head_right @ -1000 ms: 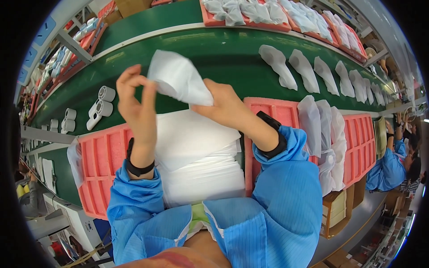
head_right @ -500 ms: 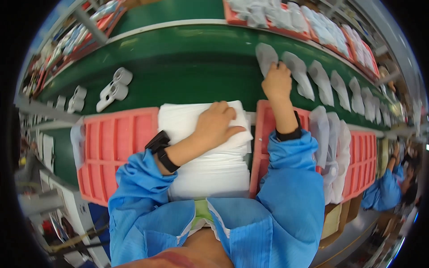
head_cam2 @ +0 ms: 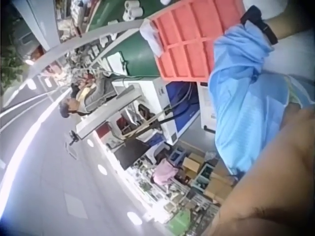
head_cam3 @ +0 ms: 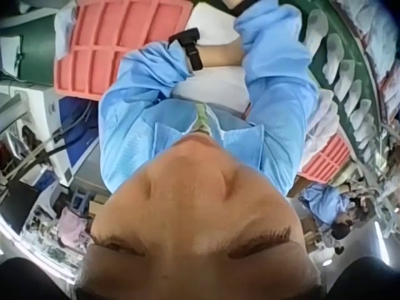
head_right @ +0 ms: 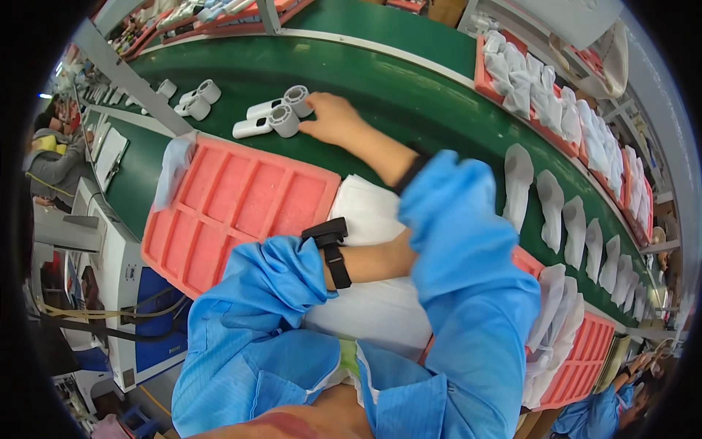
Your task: The person packages handheld fans by hand, picking up a fan, wrapping it in a foam sheet, and placing the wrapped fan onto a conveyor belt.
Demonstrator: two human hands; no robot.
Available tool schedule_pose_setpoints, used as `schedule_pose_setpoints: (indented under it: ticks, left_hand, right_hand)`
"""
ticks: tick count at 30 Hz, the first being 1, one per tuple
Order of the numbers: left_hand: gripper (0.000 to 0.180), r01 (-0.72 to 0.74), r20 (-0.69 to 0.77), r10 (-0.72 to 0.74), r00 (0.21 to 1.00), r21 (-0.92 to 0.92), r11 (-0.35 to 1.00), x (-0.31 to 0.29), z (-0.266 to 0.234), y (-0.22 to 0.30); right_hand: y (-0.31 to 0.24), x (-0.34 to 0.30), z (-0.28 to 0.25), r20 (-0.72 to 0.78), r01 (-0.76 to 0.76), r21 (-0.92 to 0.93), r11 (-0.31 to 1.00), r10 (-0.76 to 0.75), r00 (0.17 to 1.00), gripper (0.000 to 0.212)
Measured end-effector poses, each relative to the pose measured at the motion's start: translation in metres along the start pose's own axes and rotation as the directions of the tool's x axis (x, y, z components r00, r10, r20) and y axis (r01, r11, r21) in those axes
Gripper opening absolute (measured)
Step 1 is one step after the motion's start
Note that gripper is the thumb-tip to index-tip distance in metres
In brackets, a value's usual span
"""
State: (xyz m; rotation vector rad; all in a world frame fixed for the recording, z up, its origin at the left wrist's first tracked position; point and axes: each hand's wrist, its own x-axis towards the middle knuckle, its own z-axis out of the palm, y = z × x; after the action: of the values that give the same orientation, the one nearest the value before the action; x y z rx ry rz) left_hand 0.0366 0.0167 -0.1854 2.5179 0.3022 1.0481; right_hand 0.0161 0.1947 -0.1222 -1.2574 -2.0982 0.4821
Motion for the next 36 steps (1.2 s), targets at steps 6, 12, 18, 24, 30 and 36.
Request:
schedule_pose_setpoints:
  ticks: [6,12,18,24,30,36]
  left_hand:
    - [0.035,-0.03,-0.154,0.013,0.988,-0.109,0.994,-0.006,-0.002,-0.004]
    - [0.028,-0.082,-0.316,-0.005,0.949,-0.262,0.961,-0.008,0.01,0.005]
    - [0.017,0.129,0.136,-0.129,0.982,0.009,0.992,0.004,-0.003,0.007]
    - [0.014,0.346,0.222,-0.296,0.929,-0.235,0.908,0.015,-0.024,-0.004]
    - [0.017,0.501,0.247,-0.44,0.864,-0.522,0.691,0.025,-0.042,-0.018]
    - [0.016,0.448,0.128,-0.478,0.869,-0.615,0.649,0.039,-0.064,-0.014]
  right_hand:
    - [-0.015,0.023,0.076,-0.048,-0.325,0.159,0.932,0.336,0.941,0.062]
    - [-0.013,-0.003,0.025,-0.054,-0.253,0.17,0.952,0.265,0.963,0.061]
    - [0.014,-0.094,-0.071,-0.085,-0.067,-0.133,0.989,0.056,0.995,0.056]
    - [0.044,-0.198,-0.131,-0.291,-0.389,0.044,0.92,0.384,0.876,0.057]
    - [0.056,-0.261,-0.172,-0.444,-0.335,0.522,0.784,0.586,0.678,0.059]
    - [0.007,-0.292,-0.221,-0.477,-0.01,0.666,0.745,0.436,0.763,0.059]
